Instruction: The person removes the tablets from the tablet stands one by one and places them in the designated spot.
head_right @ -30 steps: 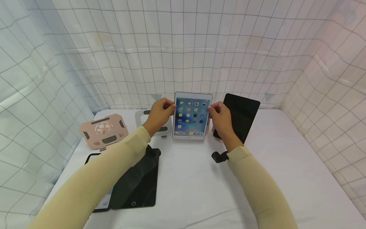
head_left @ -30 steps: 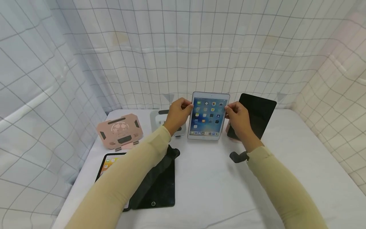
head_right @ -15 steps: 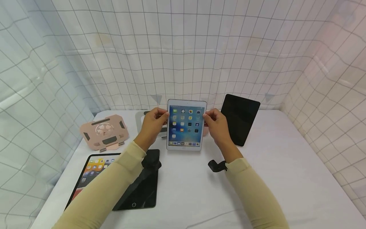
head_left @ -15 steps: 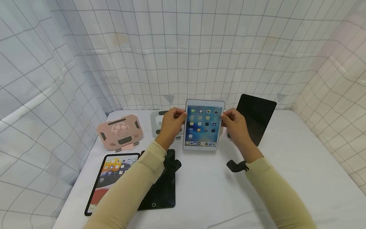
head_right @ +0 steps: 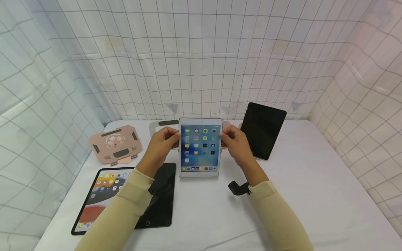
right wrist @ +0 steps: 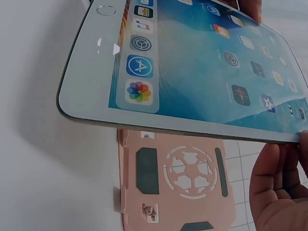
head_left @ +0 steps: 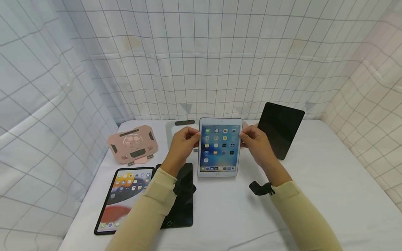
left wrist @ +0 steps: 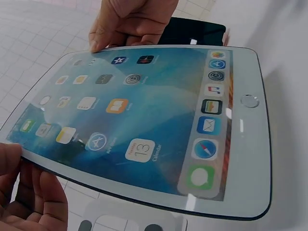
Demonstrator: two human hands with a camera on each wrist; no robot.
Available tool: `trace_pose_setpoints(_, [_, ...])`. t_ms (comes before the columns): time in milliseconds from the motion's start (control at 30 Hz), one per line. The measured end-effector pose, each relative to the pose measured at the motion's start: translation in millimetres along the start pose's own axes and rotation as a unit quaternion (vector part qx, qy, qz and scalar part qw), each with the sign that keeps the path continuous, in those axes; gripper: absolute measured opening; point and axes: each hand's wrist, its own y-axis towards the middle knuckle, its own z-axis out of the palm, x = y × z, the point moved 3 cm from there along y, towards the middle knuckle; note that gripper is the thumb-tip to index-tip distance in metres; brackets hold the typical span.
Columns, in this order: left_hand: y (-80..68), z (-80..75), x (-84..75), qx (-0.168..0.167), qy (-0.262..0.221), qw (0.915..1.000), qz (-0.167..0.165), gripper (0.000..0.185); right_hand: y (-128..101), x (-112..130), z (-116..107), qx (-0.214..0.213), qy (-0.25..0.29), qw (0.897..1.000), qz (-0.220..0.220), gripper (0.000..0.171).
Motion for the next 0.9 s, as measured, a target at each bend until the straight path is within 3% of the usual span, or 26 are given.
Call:
trace_pose_setpoints(300, [-16.0,-9.7,18.0,0.009,-0.02,0.9995,-0.024,0.015,-13.2,-9.9,11.9,0.033,-0.008,0.999,0.021,0.014])
trace_pose_setpoints(600, [-25.4,-18.1,30.6,0.034,0.018,0.9986,-0.037,0.015,-23.5,-19.5,19.7,0.053,-0.027,0.997,0.053,0.011])
trace_pose_setpoints(900, [-31.0,-22.2,43.4,0.057,0.015,0.9964,-0.06,0.011,-34.3,-23.5,24.5,0.083,-0.041,0.993,0.078,0.011])
